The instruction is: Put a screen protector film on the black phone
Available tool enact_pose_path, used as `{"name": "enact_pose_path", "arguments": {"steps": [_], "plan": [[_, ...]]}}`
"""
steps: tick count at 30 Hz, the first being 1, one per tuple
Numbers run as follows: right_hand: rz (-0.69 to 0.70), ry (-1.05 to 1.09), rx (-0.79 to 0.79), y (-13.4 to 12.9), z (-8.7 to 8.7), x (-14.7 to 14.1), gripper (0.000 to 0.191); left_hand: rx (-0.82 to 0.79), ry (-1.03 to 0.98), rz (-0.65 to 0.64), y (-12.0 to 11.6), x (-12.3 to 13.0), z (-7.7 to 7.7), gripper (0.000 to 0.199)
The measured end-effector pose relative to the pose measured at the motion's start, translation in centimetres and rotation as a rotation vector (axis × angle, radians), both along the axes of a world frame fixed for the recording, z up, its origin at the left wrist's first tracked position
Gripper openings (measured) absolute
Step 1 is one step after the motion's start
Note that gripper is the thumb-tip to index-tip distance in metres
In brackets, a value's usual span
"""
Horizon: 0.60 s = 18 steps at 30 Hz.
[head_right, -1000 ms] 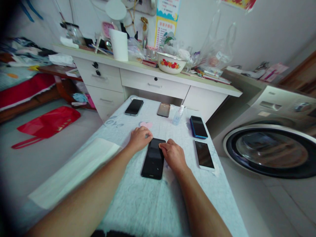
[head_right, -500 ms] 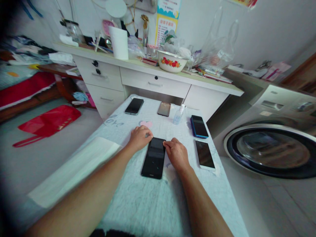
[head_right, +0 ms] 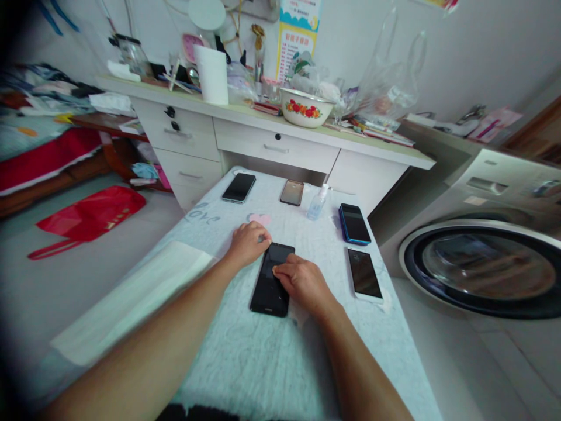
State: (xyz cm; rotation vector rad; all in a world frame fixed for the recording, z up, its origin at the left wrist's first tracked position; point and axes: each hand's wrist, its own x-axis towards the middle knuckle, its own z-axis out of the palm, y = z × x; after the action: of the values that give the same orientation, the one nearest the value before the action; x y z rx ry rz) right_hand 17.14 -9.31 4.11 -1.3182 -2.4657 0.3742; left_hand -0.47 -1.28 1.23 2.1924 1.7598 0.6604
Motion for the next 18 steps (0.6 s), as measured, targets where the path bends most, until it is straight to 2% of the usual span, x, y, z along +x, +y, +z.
{"name": "enact_pose_path", "arguments": {"steps": [6,18], "plan": [[0.064,0.001,-0.02,-0.9,0.4,-1.0,0.024,0.016,-0.006,0.0,0.0,-0.1,-0.1,0.016],[-0.033,0.043,0.041,0.0,-0.7,-0.1,0.022,0.025,-0.001,-0.006,-0.1,-0.1,0.0,0.016]]}}
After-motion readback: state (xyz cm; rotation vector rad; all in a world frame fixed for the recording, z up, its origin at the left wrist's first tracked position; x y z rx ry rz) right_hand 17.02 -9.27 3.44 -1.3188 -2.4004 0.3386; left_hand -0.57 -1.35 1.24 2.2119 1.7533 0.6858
